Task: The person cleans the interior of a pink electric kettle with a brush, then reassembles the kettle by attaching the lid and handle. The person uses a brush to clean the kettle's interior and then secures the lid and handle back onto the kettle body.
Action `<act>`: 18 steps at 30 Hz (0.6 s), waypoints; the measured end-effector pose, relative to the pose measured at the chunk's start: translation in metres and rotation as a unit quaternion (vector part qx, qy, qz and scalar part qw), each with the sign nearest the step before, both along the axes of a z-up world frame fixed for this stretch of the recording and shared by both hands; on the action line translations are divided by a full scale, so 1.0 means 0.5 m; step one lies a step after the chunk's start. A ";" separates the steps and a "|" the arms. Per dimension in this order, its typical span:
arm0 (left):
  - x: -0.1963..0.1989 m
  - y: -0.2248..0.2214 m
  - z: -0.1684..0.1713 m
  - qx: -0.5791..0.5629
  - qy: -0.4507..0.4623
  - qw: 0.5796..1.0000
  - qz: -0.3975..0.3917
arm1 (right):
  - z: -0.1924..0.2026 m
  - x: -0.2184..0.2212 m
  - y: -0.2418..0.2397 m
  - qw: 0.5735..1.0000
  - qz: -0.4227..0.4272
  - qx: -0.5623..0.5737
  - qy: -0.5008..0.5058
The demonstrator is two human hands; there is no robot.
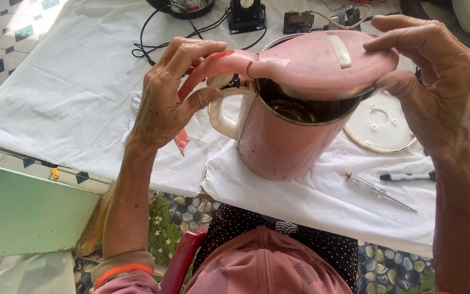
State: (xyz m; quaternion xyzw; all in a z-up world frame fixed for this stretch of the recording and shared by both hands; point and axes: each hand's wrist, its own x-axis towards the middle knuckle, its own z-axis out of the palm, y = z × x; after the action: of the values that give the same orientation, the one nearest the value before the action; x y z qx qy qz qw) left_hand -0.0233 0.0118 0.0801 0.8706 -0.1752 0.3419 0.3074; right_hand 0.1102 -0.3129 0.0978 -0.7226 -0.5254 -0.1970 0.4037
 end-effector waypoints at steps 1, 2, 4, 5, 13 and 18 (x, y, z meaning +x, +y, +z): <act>-0.001 -0.002 0.002 0.002 0.011 1.000 0.012 | 0.001 0.002 0.004 1.000 0.010 0.013 0.024; -0.002 -0.003 0.004 0.005 0.022 0.999 0.023 | 0.002 0.004 0.009 0.998 0.021 0.025 0.048; -0.004 0.000 0.010 -0.031 0.023 0.999 0.013 | 0.008 -0.004 0.011 0.997 0.030 0.033 0.061; -0.005 0.001 0.012 -0.067 0.025 0.997 0.002 | 0.011 -0.007 0.012 0.996 0.038 0.039 0.075; -0.037 -0.023 -0.034 0.010 -0.053 0.993 0.109 | -0.008 -0.012 -0.017 0.998 0.062 0.009 0.031; -0.028 -0.047 -0.091 0.011 -0.089 0.979 0.182 | -0.042 -0.031 -0.036 0.998 0.052 0.025 0.036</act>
State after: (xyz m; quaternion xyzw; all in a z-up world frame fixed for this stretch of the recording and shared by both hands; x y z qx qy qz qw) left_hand -0.0374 -0.0114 0.0349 0.8575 -0.0441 0.4660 0.2136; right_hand 0.0946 -0.3309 0.0767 -0.6909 -0.5422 -0.1629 0.4497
